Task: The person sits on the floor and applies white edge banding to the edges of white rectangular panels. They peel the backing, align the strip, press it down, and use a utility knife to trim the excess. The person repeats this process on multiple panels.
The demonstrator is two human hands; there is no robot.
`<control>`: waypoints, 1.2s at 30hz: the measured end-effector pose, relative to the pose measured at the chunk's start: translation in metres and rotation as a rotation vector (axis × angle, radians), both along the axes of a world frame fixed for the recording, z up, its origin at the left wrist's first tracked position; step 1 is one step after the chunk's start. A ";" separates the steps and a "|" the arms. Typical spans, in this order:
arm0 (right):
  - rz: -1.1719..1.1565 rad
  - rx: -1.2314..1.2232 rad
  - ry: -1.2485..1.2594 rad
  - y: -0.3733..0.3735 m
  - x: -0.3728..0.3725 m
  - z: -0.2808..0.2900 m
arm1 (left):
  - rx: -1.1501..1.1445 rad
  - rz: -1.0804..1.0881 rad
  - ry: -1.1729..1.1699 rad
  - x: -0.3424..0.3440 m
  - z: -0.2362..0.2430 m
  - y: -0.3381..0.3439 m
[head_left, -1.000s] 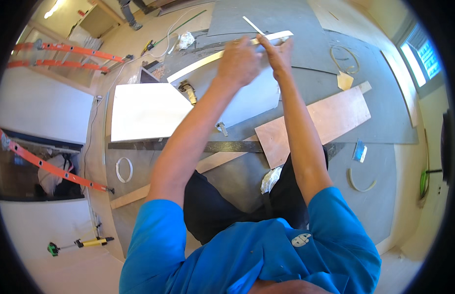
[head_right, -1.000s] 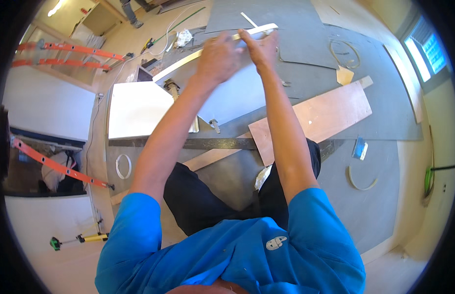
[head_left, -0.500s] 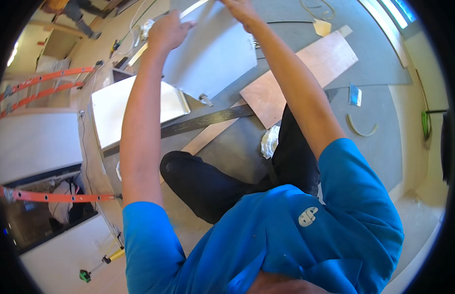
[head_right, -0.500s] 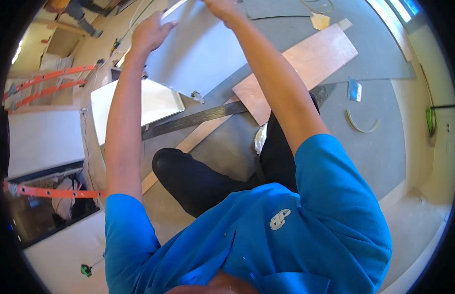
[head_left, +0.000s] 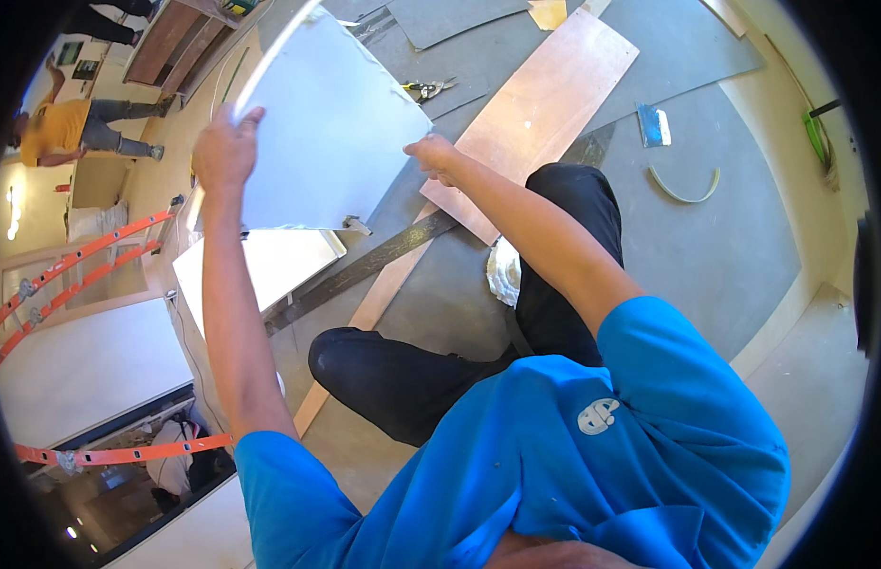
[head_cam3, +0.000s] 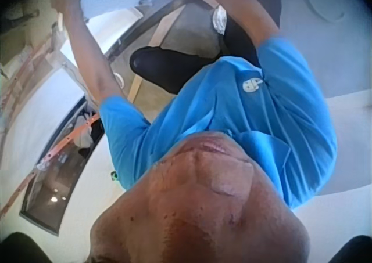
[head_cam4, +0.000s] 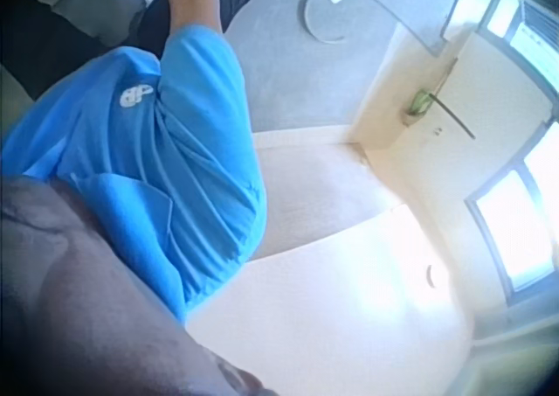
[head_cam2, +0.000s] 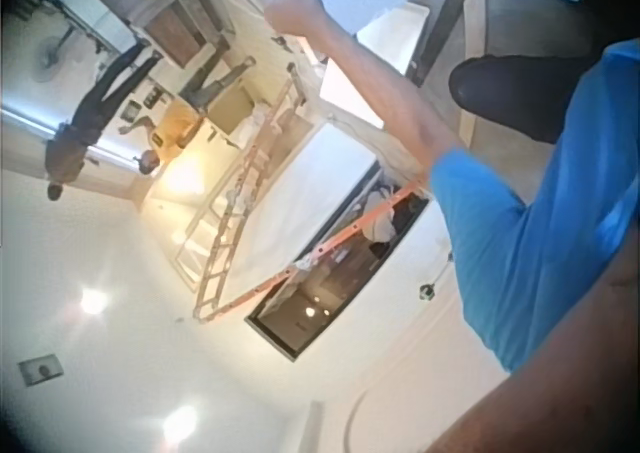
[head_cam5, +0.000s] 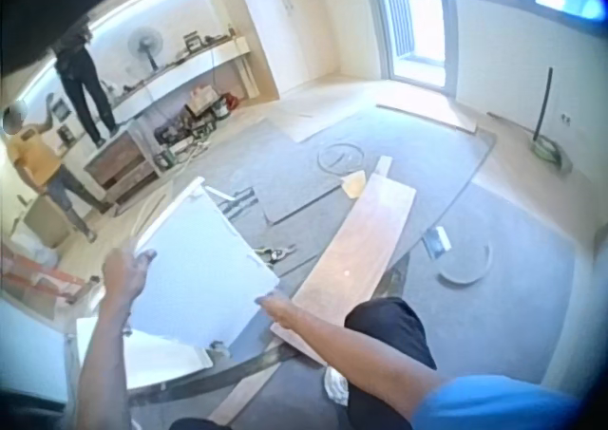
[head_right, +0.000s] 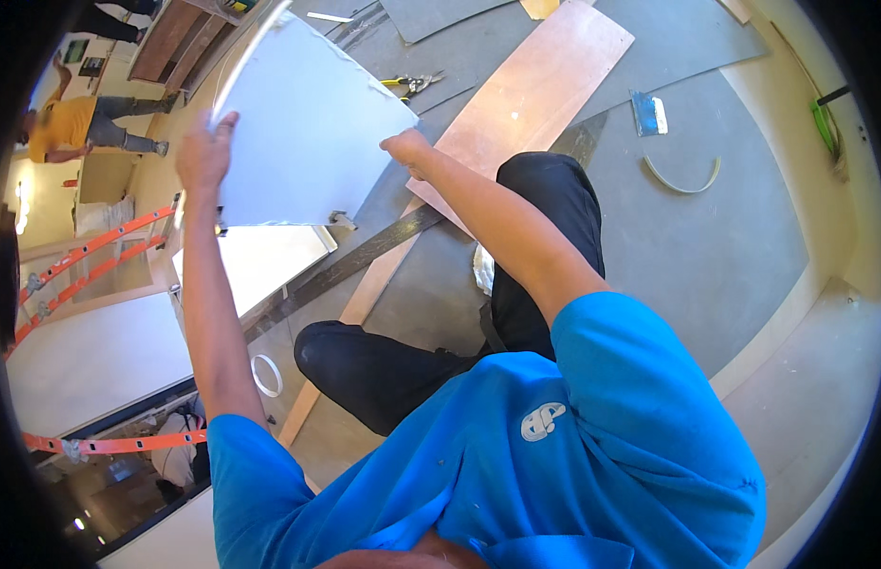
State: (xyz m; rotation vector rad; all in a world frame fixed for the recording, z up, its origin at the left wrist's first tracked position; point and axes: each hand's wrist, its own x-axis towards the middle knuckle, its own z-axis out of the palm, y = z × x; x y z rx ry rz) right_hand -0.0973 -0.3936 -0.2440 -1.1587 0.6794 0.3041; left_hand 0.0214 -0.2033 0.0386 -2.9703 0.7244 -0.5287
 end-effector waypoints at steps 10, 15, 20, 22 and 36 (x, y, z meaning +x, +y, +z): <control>-0.255 0.314 -0.131 -0.003 0.000 -0.008 | -0.670 -0.053 0.254 0.013 0.198 0.078; -0.458 0.527 -0.558 -0.035 0.018 0.019 | -1.104 0.060 0.336 0.080 0.152 0.167; -0.388 -0.009 -0.467 -0.106 0.020 0.053 | -1.248 0.271 0.795 0.089 -0.004 0.232; -0.309 -0.199 -0.272 -0.149 0.010 0.047 | -1.362 0.306 0.883 0.087 -0.090 0.223; -0.040 -1.385 -0.457 -0.315 -0.058 0.307 | -1.747 0.402 1.317 -0.108 -0.328 -0.116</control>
